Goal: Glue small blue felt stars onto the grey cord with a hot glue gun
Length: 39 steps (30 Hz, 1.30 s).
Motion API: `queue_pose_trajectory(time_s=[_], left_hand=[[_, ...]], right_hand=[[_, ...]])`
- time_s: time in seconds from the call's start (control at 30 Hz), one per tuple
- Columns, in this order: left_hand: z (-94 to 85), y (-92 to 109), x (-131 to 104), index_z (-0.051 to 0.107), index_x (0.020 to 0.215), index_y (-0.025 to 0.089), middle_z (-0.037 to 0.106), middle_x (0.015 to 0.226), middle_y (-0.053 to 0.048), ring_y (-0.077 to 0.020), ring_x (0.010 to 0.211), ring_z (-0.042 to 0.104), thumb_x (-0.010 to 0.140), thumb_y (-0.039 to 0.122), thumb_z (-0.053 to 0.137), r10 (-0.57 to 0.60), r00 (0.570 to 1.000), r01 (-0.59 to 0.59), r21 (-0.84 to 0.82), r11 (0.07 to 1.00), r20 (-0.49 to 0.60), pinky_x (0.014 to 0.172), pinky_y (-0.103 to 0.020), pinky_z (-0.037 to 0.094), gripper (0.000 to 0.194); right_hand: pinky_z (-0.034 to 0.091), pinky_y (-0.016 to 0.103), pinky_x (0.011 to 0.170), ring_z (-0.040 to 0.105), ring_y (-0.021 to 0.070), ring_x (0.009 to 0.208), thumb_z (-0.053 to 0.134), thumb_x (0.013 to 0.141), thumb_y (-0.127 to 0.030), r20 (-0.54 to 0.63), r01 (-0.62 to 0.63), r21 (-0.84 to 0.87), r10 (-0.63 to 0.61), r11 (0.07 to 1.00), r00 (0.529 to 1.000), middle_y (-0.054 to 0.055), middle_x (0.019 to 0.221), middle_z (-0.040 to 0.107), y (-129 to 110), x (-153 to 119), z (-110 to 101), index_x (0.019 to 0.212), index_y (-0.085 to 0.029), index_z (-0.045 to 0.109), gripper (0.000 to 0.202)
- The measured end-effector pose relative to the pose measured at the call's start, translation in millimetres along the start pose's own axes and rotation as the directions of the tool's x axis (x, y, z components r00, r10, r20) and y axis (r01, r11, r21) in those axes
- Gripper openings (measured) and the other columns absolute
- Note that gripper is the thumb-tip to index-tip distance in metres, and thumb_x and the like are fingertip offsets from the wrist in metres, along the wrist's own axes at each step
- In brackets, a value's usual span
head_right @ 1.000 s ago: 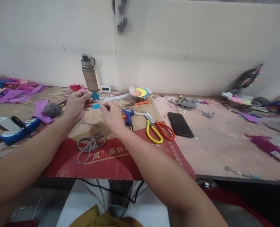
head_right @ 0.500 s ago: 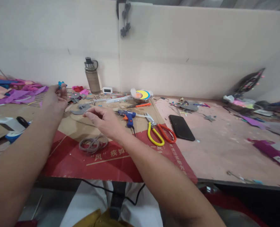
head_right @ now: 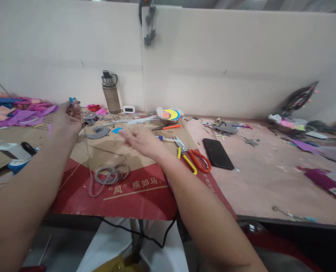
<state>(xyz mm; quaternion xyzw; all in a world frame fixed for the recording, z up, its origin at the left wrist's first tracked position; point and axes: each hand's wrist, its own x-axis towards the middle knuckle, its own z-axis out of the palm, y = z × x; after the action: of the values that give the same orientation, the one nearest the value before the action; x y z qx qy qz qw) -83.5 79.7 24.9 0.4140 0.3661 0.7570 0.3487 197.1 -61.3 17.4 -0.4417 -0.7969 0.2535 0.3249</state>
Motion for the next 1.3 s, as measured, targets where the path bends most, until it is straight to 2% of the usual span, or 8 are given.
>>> queue_pose_trajectory(time_s=[0.1,0.17,0.3,0.47,0.63,0.83,1.0,1.3], left_hand=[[21.0,4,-25,0.052,0.074,0.022,0.061,0.064,0.009,-0.0072,0.089,0.059,0.074,0.017,0.064,-0.106,0.992,0.092,-0.183,0.979,-0.066,0.068,-0.021,0.047,0.013],[29.5,7,-39,0.053,0.073,0.020,0.063,0.064,0.009,-0.0066,0.082,0.062,0.074,0.015,0.063,-0.136,0.990,0.129,-0.196,0.972,-0.026,0.067,-0.020,0.048,0.011],[37.0,8,-57,0.056,0.077,0.018,0.066,0.067,0.003,-0.0088,0.065,0.064,0.072,0.021,0.065,-0.099,0.991,0.108,-0.100,0.989,0.091,0.050,-0.018,0.044,0.011],[42.8,5,-66,0.056,0.072,0.017,0.058,0.058,0.005,-0.0065,0.046,0.057,0.066,0.022,0.069,-0.104,0.985,0.111,-0.038,0.993,0.139,0.034,-0.016,0.025,0.015],[46.4,2,-72,0.058,0.071,0.015,0.057,0.057,0.003,-0.0071,0.048,0.058,0.068,0.019,0.069,-0.165,0.970,0.185,-0.100,0.978,0.182,0.036,-0.014,0.031,0.012],[48.8,0,-79,0.061,0.071,0.014,0.055,0.057,0.005,-0.0007,0.033,0.039,0.071,0.016,0.069,-0.177,0.962,0.201,-0.102,0.974,0.207,0.030,-0.014,0.023,0.009],[50.7,-3,-84,0.063,0.073,0.013,0.048,0.051,0.007,-0.0004,0.032,0.032,0.071,0.017,0.070,-0.151,0.954,0.181,-0.095,0.979,0.261,0.030,-0.014,0.018,0.008],[55.6,-4,-91,0.064,0.073,0.014,0.047,0.051,0.007,-0.0004,0.033,0.031,0.074,0.019,0.069,-0.141,0.946,0.158,-0.035,0.987,0.291,0.031,-0.017,0.017,0.008]], right_hand=[[0.040,0.033,0.066,0.056,0.0192,0.065,0.056,0.082,-0.049,-0.271,-0.297,-0.342,0.209,0.891,0.940,0.007,0.060,0.060,35,4,-9,0.060,-0.019,0.061,0.037],[0.041,0.037,0.070,0.058,0.0235,0.070,0.066,0.072,-0.042,-0.251,-0.392,-0.435,0.308,0.811,0.918,0.008,0.059,0.058,54,5,-6,0.054,-0.020,0.056,0.030],[0.041,0.041,0.069,0.058,0.0253,0.067,0.067,0.062,-0.020,-0.301,-0.489,-0.315,0.403,0.813,0.864,0.008,0.057,0.053,77,5,9,0.046,-0.023,0.047,0.026],[0.043,0.038,0.059,0.056,0.0231,0.060,0.061,0.066,-0.028,-0.306,-0.497,-0.119,0.444,0.860,0.842,0.005,0.053,0.050,81,8,6,0.053,-0.023,0.049,0.019],[0.052,0.036,0.065,0.061,0.0210,0.070,0.052,0.072,-0.028,-0.429,-0.352,0.171,0.391,0.920,0.814,0.004,0.076,0.061,59,15,-5,0.092,-0.021,0.057,0.022],[0.057,0.030,0.067,0.060,0.0149,0.078,0.050,0.072,-0.019,-0.464,0.158,0.486,0.101,0.859,0.880,0.005,0.105,0.061,17,11,10,0.104,-0.023,0.049,0.032],[0.054,0.029,0.062,0.054,0.0095,0.060,0.051,0.081,-0.023,-0.403,0.233,0.406,-0.056,0.883,0.913,0.002,0.093,0.062,5,3,20,0.099,-0.022,0.051,0.018],[0.050,0.031,0.063,0.056,0.0155,0.069,0.050,0.087,-0.028,-0.448,0.210,0.160,-0.119,0.964,0.886,0.004,0.090,0.061,14,5,25,0.108,-0.022,0.050,0.022]])
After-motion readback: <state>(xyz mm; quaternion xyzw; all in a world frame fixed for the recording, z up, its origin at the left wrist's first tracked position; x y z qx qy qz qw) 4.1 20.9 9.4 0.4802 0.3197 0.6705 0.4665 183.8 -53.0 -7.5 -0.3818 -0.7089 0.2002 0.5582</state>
